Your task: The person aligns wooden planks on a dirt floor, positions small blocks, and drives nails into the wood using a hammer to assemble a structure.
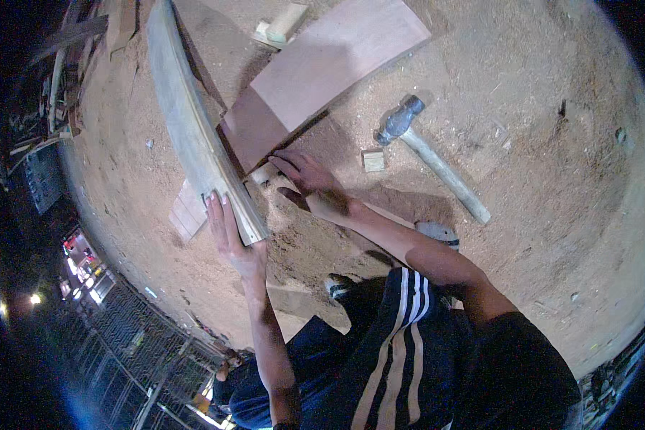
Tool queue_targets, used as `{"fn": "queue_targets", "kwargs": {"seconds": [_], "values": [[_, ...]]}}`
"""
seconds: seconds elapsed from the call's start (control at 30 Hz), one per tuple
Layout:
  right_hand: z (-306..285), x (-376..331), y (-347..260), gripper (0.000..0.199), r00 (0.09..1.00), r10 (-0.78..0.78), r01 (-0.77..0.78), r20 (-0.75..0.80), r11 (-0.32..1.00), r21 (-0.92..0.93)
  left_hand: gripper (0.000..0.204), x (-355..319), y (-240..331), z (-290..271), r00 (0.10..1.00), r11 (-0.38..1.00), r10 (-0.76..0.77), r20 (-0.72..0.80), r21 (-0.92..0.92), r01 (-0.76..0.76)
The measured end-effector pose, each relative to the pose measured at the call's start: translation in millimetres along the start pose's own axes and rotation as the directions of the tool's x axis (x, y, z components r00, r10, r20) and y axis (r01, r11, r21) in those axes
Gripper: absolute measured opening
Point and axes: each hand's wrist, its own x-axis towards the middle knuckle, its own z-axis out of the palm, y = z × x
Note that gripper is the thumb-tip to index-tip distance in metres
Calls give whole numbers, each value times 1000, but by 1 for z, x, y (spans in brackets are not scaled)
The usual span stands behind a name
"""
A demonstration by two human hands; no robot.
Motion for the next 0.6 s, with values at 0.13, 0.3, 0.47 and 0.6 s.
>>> {"fn": "queue_targets", "kwargs": {"seconds": [0.13,0.3,0.47,0.6], "values": [[26,4,2,46,979,200,-202,40,979,41,56,2,17,-4,999,998,-47,-24,45,48],[48,3,42,47,989,-148,147,7,980,-137,66,3,12,13,999,999,-22,-38,26,23],[28,6,21,55,998,23,-22,-56,999,26,56,7,19,14,998,992,-1,-62,126,9],[29,3,23,59,999,32,-29,-30,995,96,53,20,40,-7,989,986,-135,-66,90,141]]}}
